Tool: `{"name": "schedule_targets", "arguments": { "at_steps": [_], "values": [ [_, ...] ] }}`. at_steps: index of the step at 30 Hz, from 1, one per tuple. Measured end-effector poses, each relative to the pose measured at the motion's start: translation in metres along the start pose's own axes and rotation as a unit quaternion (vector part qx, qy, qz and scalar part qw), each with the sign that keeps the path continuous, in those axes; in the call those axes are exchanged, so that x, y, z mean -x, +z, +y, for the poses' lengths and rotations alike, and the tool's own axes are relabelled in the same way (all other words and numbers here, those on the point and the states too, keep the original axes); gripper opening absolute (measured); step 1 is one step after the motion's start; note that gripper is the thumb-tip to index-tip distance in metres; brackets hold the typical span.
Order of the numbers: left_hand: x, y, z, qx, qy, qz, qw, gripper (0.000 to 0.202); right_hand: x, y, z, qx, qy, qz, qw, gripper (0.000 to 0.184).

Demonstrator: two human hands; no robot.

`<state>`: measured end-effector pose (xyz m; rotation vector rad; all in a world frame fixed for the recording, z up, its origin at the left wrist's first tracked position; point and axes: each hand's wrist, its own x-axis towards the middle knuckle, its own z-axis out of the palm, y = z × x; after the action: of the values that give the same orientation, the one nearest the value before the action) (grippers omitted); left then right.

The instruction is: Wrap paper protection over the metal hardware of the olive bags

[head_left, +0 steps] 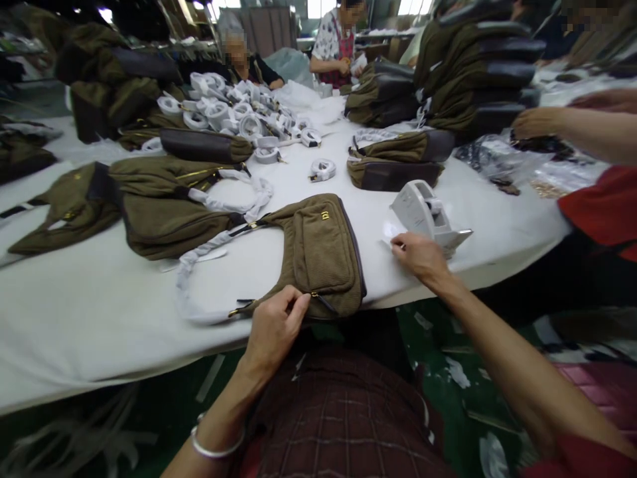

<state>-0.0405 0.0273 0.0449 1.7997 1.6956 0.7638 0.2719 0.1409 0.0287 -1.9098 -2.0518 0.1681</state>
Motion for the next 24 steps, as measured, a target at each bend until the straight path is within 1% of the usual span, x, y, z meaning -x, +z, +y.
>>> {"name": "schedule_targets", "arguments": {
  "at_steps": [1,2,3,4,5,7,9,10,11,13,16,17,18,19,20,22,24],
  "values": [
    [0.003,0.001,0.001,0.043,-0.014,-0.016,0.999,0.034,0.007,-0.007,-0.008,-0.026,-0.012,0.028,0.999,0.019],
    [0.006,0.002,0.002,0.096,-0.034,-0.040,0.994,0.034,0.015,-0.015,-0.018,-0.073,-0.031,0.072,0.994,0.019],
    [0.009,0.003,0.003,0.158,-0.057,-0.064,0.984,0.032,0.025,-0.021,-0.031,-0.127,-0.057,0.111,0.984,0.017],
    [0.011,0.004,0.004,0.224,-0.079,-0.083,0.968,0.029,0.036,-0.027,-0.045,-0.178,-0.097,0.123,0.971,0.015],
    [0.013,0.006,0.005,0.292,-0.094,-0.096,0.947,0.028,0.046,-0.031,-0.062,-0.216,-0.142,0.118,0.959,0.014],
    [0.016,0.010,0.007,0.411,-0.099,-0.099,0.901,0.036,0.066,-0.032,-0.095,-0.236,-0.238,0.088,0.938,0.014],
    [0.017,0.014,0.008,0.488,-0.090,-0.078,0.865,0.039,0.079,-0.025,-0.123,-0.206,-0.322,0.067,0.922,0.015],
    [0.017,0.016,0.008,0.507,-0.090,-0.058,0.856,0.036,0.082,-0.020,-0.134,-0.185,-0.354,0.058,0.915,0.015],
    [0.017,0.017,0.008,0.517,-0.095,-0.034,0.850,0.034,0.083,-0.014,-0.142,-0.169,-0.376,0.047,0.910,0.016],
    [0.017,0.020,0.006,0.529,-0.121,0.000,0.840,0.032,0.081,-0.005,-0.151,-0.163,-0.391,0.021,0.906,0.018],
    [0.017,0.019,0.001,0.554,-0.160,0.008,0.817,0.034,0.070,-0.003,-0.148,-0.188,-0.391,-0.013,0.901,0.018],
    [0.017,0.018,-0.001,0.557,-0.166,0.007,0.813,0.034,0.064,-0.006,-0.145,-0.190,-0.397,-0.020,0.898,0.018],
    [0.017,0.016,-0.004,0.554,-0.165,0.009,0.816,0.034,0.057,-0.010,-0.140,-0.183,-0.408,-0.026,0.894,0.018],
    [0.017,0.015,-0.007,0.544,-0.159,0.011,0.824,0.032,0.050,-0.014,-0.135,-0.169,-0.424,-0.035,0.889,0.017],
    [0.017,0.013,-0.009,0.526,-0.147,0.012,0.838,0.030,0.043,-0.019,-0.130,-0.151,-0.443,-0.047,0.882,0.017],
    [0.016,0.011,-0.015,0.472,-0.115,0.006,0.874,0.024,0.029,-0.025,-0.121,-0.108,-0.483,-0.082,0.865,0.023],
    [0.013,0.010,-0.022,0.418,-0.092,-0.005,0.904,0.019,0.019,-0.026,-0.117,-0.065,-0.522,-0.127,0.841,0.029]
  ]
}}
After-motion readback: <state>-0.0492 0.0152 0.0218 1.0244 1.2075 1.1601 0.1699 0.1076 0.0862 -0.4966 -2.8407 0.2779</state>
